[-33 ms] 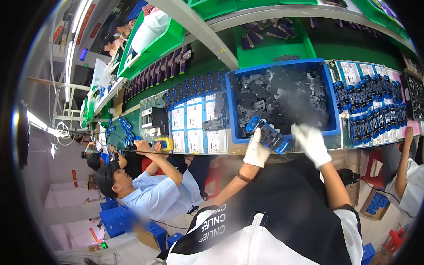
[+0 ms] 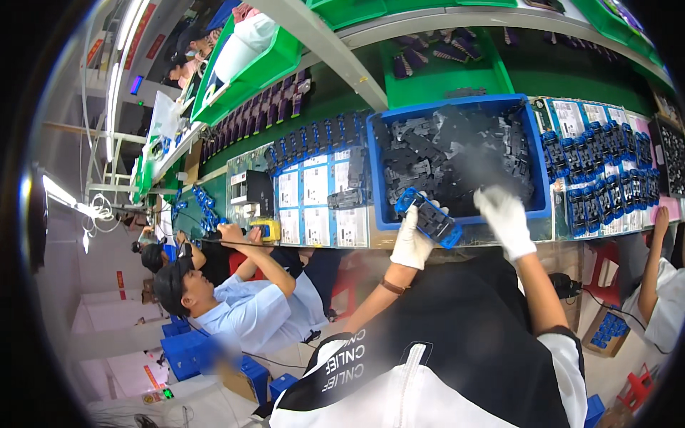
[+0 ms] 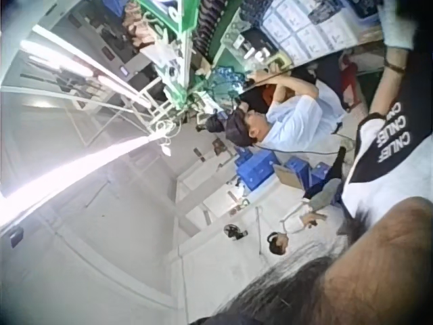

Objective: Assembling small plastic components into a larger blue plastic housing on a factory assembly line.

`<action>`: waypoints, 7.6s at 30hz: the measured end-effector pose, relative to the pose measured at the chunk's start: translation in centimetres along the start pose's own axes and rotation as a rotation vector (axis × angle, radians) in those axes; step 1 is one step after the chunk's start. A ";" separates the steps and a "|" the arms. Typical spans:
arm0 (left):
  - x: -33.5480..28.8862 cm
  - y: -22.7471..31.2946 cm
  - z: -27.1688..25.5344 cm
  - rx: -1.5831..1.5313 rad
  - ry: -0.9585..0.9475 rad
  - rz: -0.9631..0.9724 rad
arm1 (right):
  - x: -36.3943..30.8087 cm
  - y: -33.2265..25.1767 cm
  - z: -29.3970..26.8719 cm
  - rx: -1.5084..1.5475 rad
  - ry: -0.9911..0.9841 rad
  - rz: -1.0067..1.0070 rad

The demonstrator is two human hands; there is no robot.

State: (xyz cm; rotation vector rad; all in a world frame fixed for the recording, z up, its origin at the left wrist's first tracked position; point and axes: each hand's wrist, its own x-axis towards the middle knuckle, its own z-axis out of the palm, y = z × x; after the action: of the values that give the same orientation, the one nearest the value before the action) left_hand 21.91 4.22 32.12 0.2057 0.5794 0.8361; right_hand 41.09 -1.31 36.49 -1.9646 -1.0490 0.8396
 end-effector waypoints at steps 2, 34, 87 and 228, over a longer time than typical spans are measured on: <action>-0.6 1.2 -0.4 0.016 0.032 0.044 | 2.4 -0.6 0.5 -0.188 0.154 -0.018; -4.4 3.0 4.6 -0.138 -0.087 -0.026 | 5.9 -0.4 -3.1 0.827 0.024 0.109; -3.4 1.2 7.8 -0.257 -0.038 0.118 | -4.2 -8.2 -1.5 -0.169 0.245 -0.952; -5.1 2.7 8.2 -0.056 -0.218 -0.306 | 0.6 -1.0 -4.7 0.079 0.395 -0.946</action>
State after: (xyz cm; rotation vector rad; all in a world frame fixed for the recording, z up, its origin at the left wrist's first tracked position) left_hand 22.08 2.60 41.95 0.1501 0.3701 0.5239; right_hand 44.79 -1.80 39.56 -1.2399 -1.4510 -0.0287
